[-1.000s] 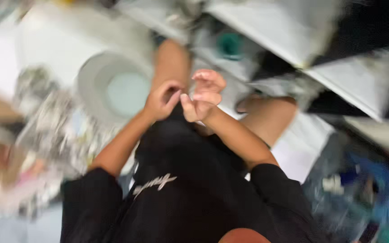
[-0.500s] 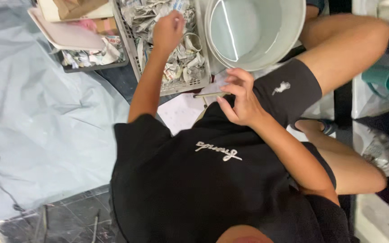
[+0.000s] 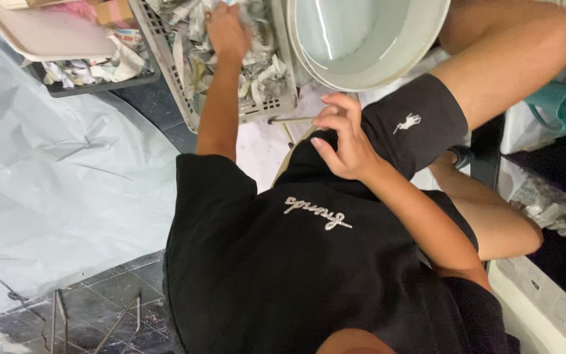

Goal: The person sits on the floor and repeatedly picks up small objects, wraps each one in a piece of newspaper, and places the wrapped bundle on a shelf. The process is repeated for multiple items.

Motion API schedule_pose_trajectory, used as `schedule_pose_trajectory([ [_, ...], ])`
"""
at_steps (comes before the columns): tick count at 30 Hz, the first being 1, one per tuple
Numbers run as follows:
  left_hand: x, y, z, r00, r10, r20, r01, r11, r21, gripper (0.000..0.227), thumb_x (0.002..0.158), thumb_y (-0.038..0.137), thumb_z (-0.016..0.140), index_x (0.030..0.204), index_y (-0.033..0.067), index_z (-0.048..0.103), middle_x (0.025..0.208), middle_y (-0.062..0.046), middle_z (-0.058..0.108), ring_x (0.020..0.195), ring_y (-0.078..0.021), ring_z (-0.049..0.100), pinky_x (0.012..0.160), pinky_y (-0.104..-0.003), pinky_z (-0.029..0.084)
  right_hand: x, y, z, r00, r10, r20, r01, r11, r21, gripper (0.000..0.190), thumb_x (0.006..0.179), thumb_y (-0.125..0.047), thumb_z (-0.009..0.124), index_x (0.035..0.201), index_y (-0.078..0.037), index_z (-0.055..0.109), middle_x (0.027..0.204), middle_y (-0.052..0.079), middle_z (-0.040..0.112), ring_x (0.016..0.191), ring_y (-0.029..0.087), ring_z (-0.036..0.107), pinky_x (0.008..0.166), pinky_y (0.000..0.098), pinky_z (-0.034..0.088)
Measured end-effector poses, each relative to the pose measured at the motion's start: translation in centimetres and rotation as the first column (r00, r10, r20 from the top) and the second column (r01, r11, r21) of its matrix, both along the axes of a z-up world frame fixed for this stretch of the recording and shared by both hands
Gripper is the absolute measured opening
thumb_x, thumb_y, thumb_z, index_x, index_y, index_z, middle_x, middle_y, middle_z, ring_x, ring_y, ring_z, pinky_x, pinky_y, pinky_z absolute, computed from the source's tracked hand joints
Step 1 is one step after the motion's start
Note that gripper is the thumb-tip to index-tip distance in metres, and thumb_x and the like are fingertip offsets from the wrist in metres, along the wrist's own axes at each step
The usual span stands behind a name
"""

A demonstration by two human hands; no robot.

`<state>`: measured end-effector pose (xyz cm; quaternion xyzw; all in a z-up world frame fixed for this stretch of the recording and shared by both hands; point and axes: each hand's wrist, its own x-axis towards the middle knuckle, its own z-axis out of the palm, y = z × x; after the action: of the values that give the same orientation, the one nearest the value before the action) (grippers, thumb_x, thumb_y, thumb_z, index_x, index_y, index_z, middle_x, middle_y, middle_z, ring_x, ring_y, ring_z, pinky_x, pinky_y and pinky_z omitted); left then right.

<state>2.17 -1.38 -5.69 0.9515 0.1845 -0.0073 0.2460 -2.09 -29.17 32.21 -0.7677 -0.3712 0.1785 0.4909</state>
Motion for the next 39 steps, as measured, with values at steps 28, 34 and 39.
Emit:
schedule_pose_trajectory([
  [28,-8.9,5.5,8.4,0.974,-0.206,0.097,0.220,0.963,-0.157,0.040,0.088,0.015,0.079,0.125,0.0093,0.064,0.125,-0.015,0.063,0.118,-0.0365,0.060,0.101,-0.048,0.048,0.4,-1.8,0.0,0.952,-0.175,-0.252,0.167,0.984,-0.054,0.022,0.101,0.003,0.063,0.122,-0.004,0.059,0.144,0.012,0.046,0.104,0.016,0.060,0.085,0.0267,0.053],
  [34,-7.1,-1.1,5.4,0.798,-0.535,-0.278,0.602,0.733,0.317,0.072,0.060,0.017,0.076,0.131,0.0089,0.063,0.118,-0.013,0.059,0.108,-0.0299,0.054,0.080,-0.046,0.043,0.3,-1.4,-0.6,0.946,-0.121,-0.300,0.116,0.993,-0.036,0.023,0.102,0.002,0.064,0.123,-0.006,0.059,0.142,0.010,0.047,0.105,0.014,0.059,0.087,0.0263,0.053],
  [39,-7.1,-0.3,1.3,0.763,-0.520,-0.384,0.629,0.734,0.256,0.014,0.091,0.016,0.065,0.103,0.0129,0.071,0.107,-0.010,0.066,0.107,-0.0288,0.061,0.088,-0.048,0.044,0.6,-1.7,-1.0,0.922,-0.114,-0.370,0.115,0.993,-0.019,0.023,0.103,-0.001,0.063,0.124,-0.006,0.059,0.140,0.009,0.048,0.106,0.013,0.056,0.087,0.0257,0.052],
])
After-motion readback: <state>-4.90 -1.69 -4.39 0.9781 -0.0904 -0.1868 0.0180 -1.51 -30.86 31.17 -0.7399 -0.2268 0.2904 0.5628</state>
